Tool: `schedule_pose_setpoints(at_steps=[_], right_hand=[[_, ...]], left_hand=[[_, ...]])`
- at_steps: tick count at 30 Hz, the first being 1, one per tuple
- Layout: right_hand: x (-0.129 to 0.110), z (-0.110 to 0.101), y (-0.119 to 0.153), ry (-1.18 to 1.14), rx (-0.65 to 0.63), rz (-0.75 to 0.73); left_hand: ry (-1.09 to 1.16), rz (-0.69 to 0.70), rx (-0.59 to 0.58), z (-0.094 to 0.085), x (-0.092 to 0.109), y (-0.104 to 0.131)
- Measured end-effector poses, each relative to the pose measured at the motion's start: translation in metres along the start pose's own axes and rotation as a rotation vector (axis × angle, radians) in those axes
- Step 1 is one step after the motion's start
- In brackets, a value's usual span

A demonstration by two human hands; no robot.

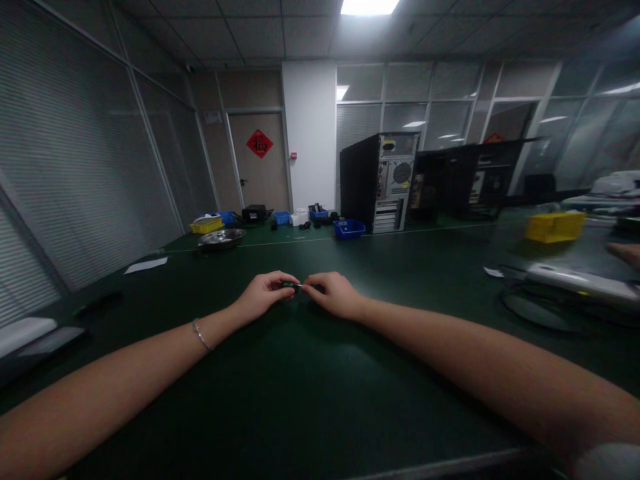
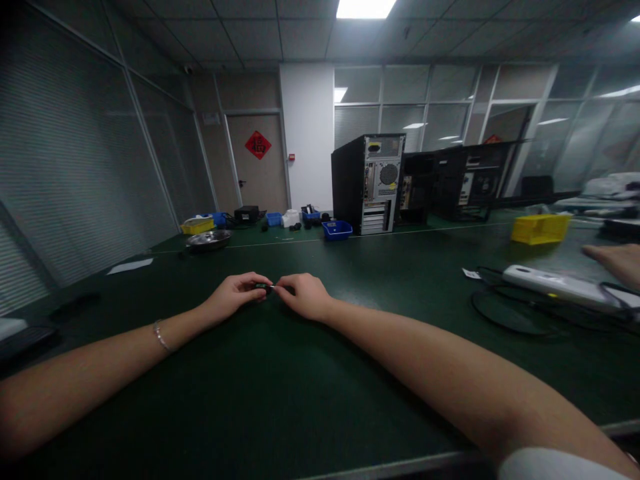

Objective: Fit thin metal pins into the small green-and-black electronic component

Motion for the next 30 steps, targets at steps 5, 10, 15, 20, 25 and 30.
schedule_pose_setpoints(at_steps=[5,10,15,20,25,30], right_hand=[[0.0,-0.0003,0.0,-0.012,0.008,0.002],[-0.0009,-0.001,-0.0001,-0.047,0.014,0.006],[-0.0034,-0.0014,-0.0006,-0.06,0.011,-0.01],[-0.001,0.0004,-0.001,-0.022,0.031,-0.028],[0.0015,0.0014,-0.001,0.003,0.04,-0.027],[0.0018,0.0015,-0.0013,0.016,0.025,-0.005]], left_hand=[[0.038,-0.016,0.002,-0.0008,-0.0021,-0.0008],[0.103,-0.048,-0.013,-0.0007,-0.005,-0.0008],[0.144,-0.051,-0.032,0.0011,-0.0046,-0.0001],[0.11,-0.049,-0.008,0.0,-0.0056,-0.0006],[0.089,-0.028,0.0,-0.0013,-0.0068,-0.0009],[0.025,-0.015,0.033,-0.0015,-0.0029,0.0003]])
Point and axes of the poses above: each hand's wrist, its own y-axis away from the middle knuckle, its own z-axis out of the palm, x = y × z, the point moved 7 cm from there along -y, towards the middle knuckle, and after that the axes turned 13 degrees about -z, right-handed, at the moved point
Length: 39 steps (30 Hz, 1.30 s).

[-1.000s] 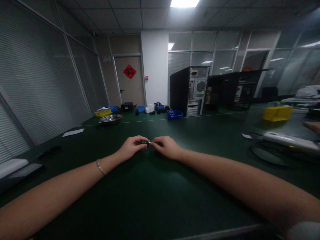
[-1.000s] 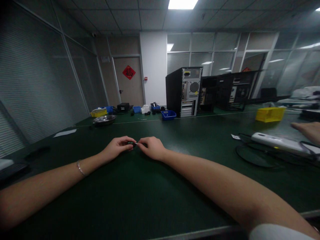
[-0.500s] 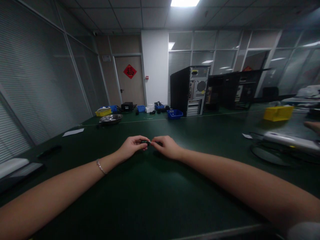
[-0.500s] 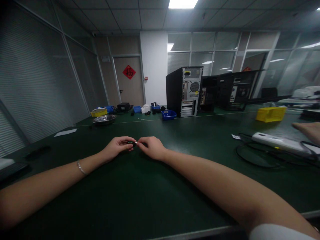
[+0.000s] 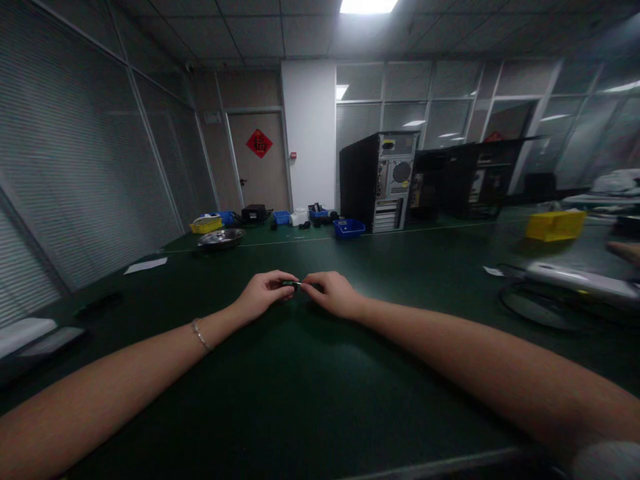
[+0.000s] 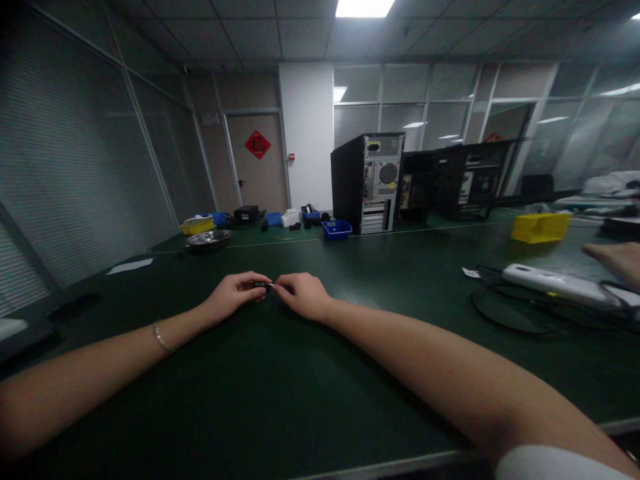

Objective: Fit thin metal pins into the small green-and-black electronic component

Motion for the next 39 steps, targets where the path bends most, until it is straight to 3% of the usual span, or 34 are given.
schedule_pose_setpoints(at_steps=[8,12,20,26,33,39], right_hand=[[-0.002,0.0,0.0,0.031,-0.017,0.01],[-0.001,0.0,0.0,0.041,-0.008,0.008],[-0.001,-0.001,0.0,0.028,-0.028,0.021],[-0.002,-0.004,0.001,0.0,-0.012,0.032],[0.006,-0.001,0.002,0.038,0.038,0.047],[0.005,0.0,0.001,0.016,0.027,0.024]], left_hand=[[-0.329,0.189,0.154,-0.003,0.02,0.012],[-0.421,0.217,0.193,-0.003,0.023,0.013],[-0.403,0.21,0.174,-0.002,0.025,0.016],[-0.322,0.212,0.078,0.001,0.024,0.013],[-0.308,0.207,0.141,-0.004,0.021,0.01],[-0.199,0.151,0.107,-0.006,0.015,0.006]])
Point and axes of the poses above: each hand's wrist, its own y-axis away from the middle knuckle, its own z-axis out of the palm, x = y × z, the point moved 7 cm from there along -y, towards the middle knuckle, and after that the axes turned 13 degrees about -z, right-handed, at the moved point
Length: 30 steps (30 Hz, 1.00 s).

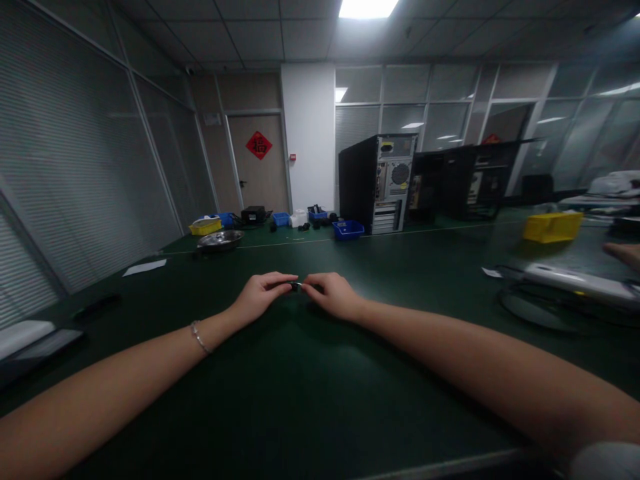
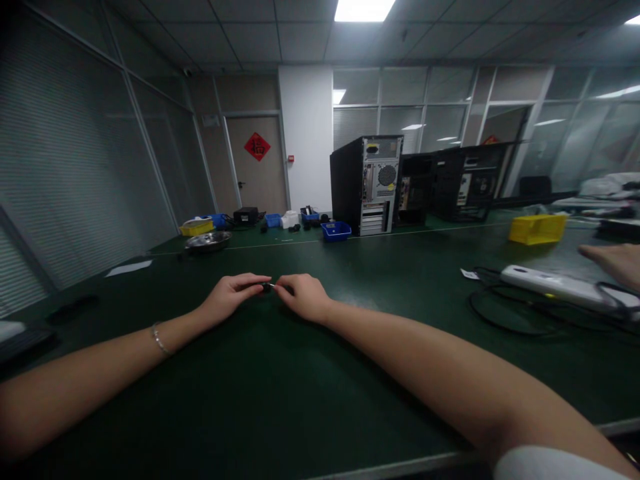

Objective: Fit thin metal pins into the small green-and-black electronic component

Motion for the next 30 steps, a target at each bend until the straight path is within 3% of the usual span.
schedule_pose_setpoints(at_steps=[11,20,26,30], right_hand=[[-0.006,-0.003,0.0,-0.024,0.004,-0.005],[-0.005,-0.003,0.0,-0.068,-0.003,0.016],[-0.025,-0.001,-0.001,-0.112,-0.07,-0.171],[-0.029,-0.002,-0.001,-0.13,-0.083,-0.175]], left_hand=[[0.204,-0.132,-0.044,0.005,-0.01,-0.001],[0.153,-0.116,0.083,-0.007,-0.011,-0.003],[0.249,-0.142,-0.061,0.007,-0.006,-0.001],[0.282,-0.135,-0.106,0.01,-0.004,0.0]])
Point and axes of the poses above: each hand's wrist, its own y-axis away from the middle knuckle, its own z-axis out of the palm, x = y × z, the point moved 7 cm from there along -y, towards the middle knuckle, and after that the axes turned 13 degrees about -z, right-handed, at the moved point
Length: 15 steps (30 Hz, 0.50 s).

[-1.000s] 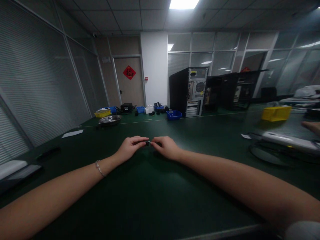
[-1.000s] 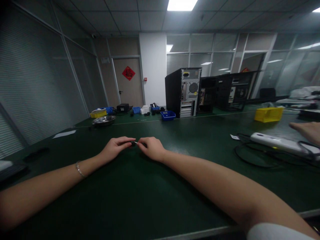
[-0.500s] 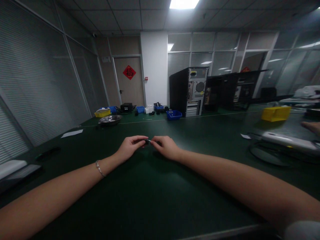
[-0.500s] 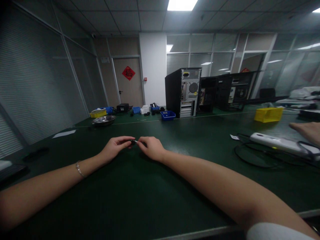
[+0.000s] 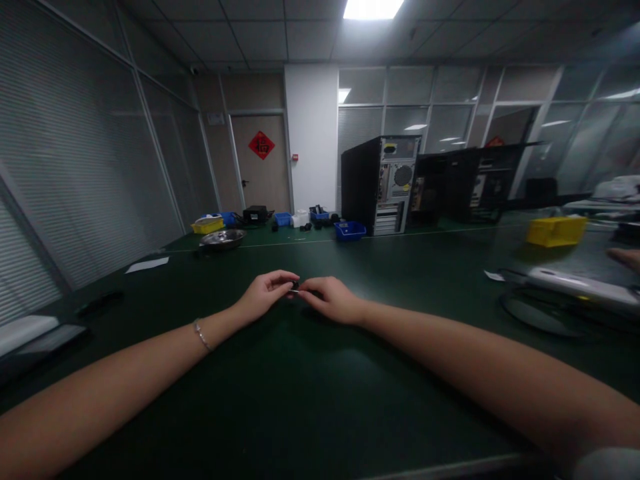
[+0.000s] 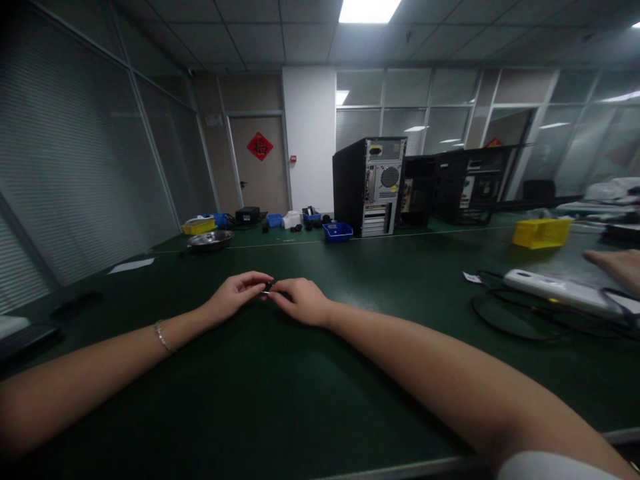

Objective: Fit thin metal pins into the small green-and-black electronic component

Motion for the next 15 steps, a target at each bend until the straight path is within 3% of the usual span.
schedule_pose_setpoints(at_steps=[5,11,15], right_hand=[[0.003,-0.003,0.002,0.007,0.042,0.046],[-0.001,0.0,0.001,-0.029,0.016,-0.016],[0.001,0.0,0.001,-0.003,0.005,0.008]], left_hand=[[0.027,-0.009,-0.011,-0.002,-0.005,-0.002],[-0.018,-0.007,0.077,-0.012,-0.011,-0.006],[0.009,-0.021,0.031,-0.009,-0.01,-0.005]])
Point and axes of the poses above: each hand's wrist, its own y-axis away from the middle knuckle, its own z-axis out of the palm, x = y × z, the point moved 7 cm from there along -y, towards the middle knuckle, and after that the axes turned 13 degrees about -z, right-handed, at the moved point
